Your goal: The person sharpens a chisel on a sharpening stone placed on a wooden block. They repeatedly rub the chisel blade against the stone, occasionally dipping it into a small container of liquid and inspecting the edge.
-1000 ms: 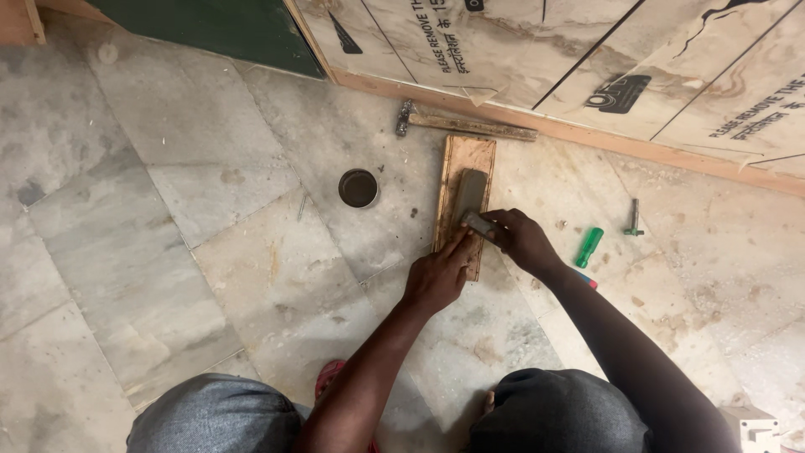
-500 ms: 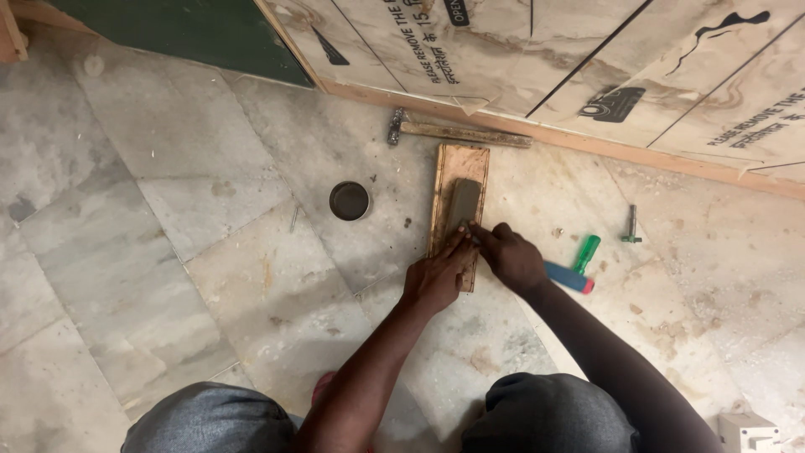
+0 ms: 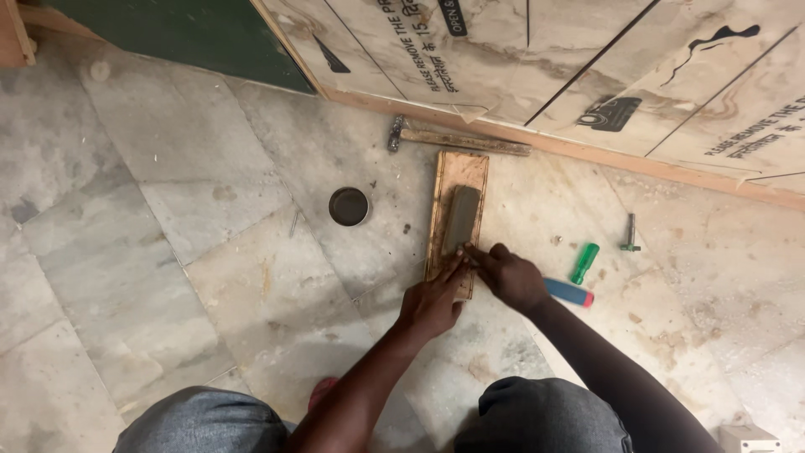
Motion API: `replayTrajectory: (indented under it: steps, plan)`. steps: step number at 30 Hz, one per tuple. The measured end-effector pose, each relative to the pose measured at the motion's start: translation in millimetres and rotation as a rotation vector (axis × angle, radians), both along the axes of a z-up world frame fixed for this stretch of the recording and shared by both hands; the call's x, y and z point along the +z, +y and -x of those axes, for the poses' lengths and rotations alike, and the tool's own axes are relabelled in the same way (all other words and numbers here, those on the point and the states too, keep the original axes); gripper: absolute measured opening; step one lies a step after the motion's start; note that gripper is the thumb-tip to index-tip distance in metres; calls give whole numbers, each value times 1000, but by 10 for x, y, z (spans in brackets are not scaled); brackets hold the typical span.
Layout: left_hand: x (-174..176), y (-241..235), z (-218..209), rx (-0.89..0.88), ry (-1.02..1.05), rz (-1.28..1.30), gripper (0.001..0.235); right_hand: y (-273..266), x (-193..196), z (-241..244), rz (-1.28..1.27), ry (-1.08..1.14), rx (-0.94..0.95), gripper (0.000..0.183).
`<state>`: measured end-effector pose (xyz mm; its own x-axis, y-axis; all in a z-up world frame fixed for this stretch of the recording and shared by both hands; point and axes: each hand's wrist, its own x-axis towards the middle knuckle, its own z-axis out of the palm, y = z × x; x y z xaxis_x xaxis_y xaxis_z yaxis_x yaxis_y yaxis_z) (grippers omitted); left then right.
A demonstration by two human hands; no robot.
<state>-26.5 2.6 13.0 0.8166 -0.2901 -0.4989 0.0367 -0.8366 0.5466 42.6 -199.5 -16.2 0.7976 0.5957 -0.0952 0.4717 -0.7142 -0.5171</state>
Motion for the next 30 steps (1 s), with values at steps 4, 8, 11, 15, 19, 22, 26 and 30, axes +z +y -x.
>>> replayTrajectory:
  steps: [4,8,11,15,19,22,26,30]
  plan:
    - [-284,-26,-645,-3,-316,50,80,30,-135,-571,97,-11,-59,45]
    - [-268,-29,-880,15,-134,2,68,33,-163,-727,180,-29,-67,44]
    - [-126,-31,-435,13,-245,69,78,8,-142,-304,81,-26,-51,50]
    - [-68,3,-248,-31,-81,2,87,-22,-178,-122,17,-17,-36,52]
    - [-204,-34,-855,-19,-203,16,82,22,-235,-706,93,-40,-73,47]
    - [-89,-35,-884,0,-118,8,80,35,-158,-722,142,21,-79,46]
    - [84,22,-372,-76,-123,-1,91,-15,-124,-210,50,12,18,48]
    - [-10,-3,-235,-30,-66,-4,90,-32,-124,-131,4,-13,-4,48]
